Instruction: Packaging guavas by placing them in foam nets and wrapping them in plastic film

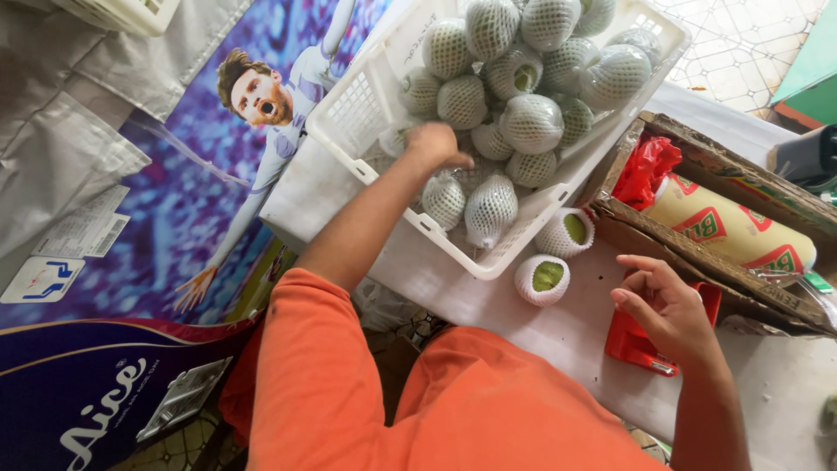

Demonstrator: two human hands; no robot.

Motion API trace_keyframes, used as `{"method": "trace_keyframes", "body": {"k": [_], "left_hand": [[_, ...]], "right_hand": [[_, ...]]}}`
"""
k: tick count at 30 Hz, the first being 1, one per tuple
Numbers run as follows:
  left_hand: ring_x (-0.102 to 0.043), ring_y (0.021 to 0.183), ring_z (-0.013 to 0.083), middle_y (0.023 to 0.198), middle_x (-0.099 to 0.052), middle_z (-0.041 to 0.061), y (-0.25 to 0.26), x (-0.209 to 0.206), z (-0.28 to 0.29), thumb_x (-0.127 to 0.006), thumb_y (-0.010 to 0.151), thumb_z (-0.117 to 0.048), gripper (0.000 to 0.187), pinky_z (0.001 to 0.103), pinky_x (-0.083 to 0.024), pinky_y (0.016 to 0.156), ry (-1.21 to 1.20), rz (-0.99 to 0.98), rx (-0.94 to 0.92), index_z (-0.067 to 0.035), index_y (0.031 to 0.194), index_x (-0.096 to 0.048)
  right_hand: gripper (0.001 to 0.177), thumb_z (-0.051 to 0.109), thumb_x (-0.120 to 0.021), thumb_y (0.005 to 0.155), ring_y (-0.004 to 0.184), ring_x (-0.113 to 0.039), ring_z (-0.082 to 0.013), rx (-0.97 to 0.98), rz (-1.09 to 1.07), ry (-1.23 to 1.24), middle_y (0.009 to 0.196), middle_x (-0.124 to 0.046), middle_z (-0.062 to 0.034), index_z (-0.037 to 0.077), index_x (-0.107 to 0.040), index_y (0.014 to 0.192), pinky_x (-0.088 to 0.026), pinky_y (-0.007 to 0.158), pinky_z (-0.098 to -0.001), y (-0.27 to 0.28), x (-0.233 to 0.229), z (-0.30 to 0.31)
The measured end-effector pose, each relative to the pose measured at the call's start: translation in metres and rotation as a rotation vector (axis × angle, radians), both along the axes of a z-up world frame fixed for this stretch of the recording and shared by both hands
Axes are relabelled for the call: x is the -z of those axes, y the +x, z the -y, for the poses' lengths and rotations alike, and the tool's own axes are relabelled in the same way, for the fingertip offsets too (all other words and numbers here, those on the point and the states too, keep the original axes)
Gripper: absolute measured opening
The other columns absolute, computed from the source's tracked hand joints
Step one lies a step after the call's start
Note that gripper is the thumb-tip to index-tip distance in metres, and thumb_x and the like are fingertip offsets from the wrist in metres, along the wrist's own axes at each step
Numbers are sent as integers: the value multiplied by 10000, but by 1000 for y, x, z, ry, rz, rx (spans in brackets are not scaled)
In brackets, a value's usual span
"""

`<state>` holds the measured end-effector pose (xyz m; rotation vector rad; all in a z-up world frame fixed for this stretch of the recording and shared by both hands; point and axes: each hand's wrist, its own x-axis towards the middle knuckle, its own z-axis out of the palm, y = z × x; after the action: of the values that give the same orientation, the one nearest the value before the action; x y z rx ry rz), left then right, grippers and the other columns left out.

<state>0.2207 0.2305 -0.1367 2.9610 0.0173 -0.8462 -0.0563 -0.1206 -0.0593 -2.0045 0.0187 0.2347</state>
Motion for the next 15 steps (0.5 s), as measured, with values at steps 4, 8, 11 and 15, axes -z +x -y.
{"method": "trace_keyframes", "body": {"k": [4,8,11,15], "left_hand": [[-645,1244,294,1378,-661,63,10,61,12,-819,551,-827,1142,472,-536,987,103,-287,254,-61,1376,-624],[-722,980,224,1122,-760,69,6,72,7,-903,568,-588,826,385,-563,828,-11,-354,394,-26,1157,-762],[-736,926,212,1039,-776,76,2,61,5,-887,555,-575,763,368,-574,807,37,-293,398,-35,1085,-788],[-632,1209,365,1314,-636,187,-22,-33,-4,-857,647,-450,951,462,-545,957,-76,-24,86,-9,1382,-443]], "right_hand": [[428,95,-693,924,700,-585,-104,1,26,-35,811,-658,-51,61,-622,1345,-473,648,-221,0,2,0],[415,107,-684,929,690,-581,-108,-17,41,-12,786,-633,-54,60,-611,1335,-458,626,-227,-2,6,5],[396,110,-685,929,684,-568,-104,-15,63,-2,768,-619,-48,67,-621,1317,-451,617,-228,-3,6,5],[395,93,-686,934,720,-555,-84,1,67,80,815,-626,-43,70,-623,1323,-455,626,-208,-1,7,2]]}}
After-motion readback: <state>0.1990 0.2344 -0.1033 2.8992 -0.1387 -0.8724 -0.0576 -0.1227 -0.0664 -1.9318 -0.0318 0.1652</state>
